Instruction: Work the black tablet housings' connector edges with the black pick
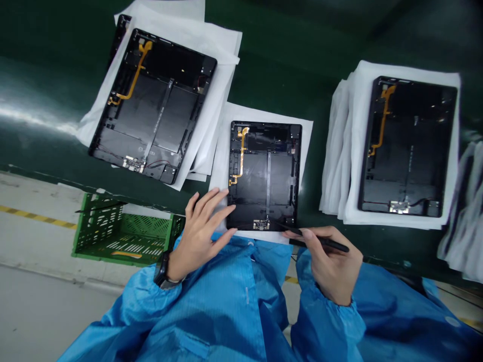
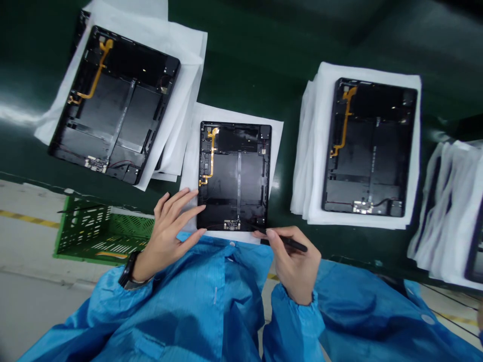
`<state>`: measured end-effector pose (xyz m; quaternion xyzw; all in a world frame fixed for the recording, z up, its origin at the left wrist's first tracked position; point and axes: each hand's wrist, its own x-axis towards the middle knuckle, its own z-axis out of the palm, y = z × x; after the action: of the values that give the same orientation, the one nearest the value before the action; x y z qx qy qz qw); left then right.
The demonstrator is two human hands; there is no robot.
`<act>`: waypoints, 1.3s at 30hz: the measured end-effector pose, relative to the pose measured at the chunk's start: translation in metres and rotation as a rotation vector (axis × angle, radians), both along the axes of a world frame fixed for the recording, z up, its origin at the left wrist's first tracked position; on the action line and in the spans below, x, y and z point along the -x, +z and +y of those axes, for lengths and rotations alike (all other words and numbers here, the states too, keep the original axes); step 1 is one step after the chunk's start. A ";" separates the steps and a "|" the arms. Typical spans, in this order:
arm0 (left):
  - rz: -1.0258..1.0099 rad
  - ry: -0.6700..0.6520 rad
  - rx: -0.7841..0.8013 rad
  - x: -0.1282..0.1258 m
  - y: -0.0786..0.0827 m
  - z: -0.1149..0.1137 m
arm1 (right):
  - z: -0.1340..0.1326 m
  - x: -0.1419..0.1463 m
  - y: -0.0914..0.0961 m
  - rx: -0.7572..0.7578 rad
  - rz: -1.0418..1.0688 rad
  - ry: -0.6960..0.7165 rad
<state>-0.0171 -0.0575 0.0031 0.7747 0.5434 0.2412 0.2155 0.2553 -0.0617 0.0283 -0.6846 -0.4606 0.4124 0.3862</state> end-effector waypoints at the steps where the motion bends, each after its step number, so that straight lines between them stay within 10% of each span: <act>1: 0.000 0.000 0.002 0.000 0.000 0.000 | 0.000 0.000 0.000 -0.004 -0.007 0.001; 22: 0.007 0.000 0.001 0.001 -0.002 -0.001 | -0.018 0.022 0.018 -0.366 -0.728 0.399; 29: -0.002 0.007 -0.006 0.000 -0.002 -0.001 | -0.032 0.021 -0.002 -0.362 -0.656 0.088; 39: 0.002 0.002 -0.008 0.000 -0.002 -0.001 | -0.027 0.021 0.000 -0.342 -0.629 0.105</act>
<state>-0.0172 -0.0588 0.0014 0.7753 0.5433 0.2429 0.2116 0.2347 -0.0890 0.0288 -0.6788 -0.6537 0.1178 0.3131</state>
